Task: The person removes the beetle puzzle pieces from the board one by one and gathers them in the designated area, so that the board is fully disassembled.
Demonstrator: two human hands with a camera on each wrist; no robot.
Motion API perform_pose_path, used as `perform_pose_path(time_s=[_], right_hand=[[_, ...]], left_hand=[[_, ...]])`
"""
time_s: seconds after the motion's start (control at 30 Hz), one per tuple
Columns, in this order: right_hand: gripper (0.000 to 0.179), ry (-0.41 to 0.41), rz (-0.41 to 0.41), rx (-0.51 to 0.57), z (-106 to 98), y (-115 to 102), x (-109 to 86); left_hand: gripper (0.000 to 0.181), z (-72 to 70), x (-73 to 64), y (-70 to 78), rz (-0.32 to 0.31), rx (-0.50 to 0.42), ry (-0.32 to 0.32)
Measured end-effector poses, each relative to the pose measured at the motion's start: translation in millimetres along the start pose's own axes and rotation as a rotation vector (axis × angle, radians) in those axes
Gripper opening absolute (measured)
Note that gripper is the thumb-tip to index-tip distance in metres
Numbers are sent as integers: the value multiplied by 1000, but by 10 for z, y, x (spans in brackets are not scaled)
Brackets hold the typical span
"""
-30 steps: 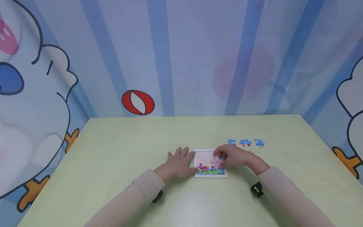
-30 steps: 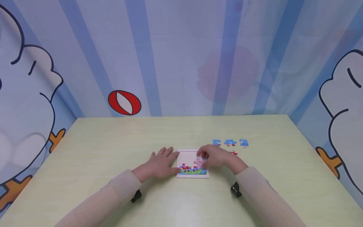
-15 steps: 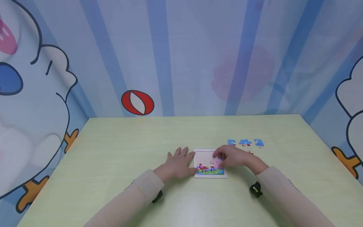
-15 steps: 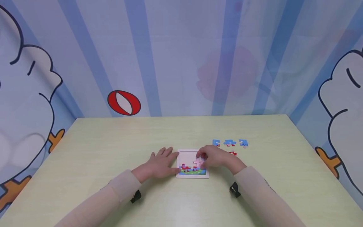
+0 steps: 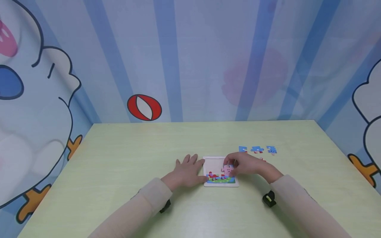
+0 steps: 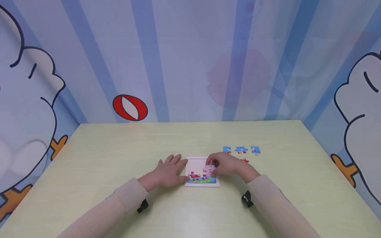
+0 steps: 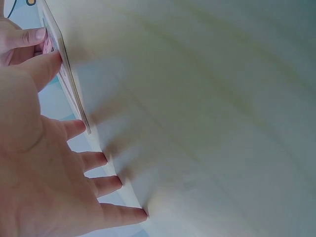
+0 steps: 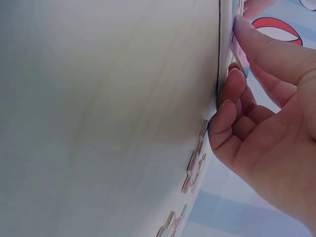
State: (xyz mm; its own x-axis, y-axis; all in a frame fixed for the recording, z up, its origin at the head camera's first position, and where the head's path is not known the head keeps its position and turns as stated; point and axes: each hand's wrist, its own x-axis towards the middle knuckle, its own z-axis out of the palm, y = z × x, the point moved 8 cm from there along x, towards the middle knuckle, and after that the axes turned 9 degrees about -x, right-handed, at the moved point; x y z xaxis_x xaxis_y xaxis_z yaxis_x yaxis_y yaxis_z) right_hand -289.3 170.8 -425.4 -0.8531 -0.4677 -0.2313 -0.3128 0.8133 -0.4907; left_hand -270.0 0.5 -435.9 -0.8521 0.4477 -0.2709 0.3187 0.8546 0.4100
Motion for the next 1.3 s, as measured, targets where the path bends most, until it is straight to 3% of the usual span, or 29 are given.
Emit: perform_pose_path(time_s=[0.83,1.3], right_hand=[[18,-7,-82,64,-14,-9,-15],[19,-4,-103,31,-32,-6,-16]], left_hand=[[73,33,25,-19,1,19,0],[73,19,28,-14,3,1,-4]])
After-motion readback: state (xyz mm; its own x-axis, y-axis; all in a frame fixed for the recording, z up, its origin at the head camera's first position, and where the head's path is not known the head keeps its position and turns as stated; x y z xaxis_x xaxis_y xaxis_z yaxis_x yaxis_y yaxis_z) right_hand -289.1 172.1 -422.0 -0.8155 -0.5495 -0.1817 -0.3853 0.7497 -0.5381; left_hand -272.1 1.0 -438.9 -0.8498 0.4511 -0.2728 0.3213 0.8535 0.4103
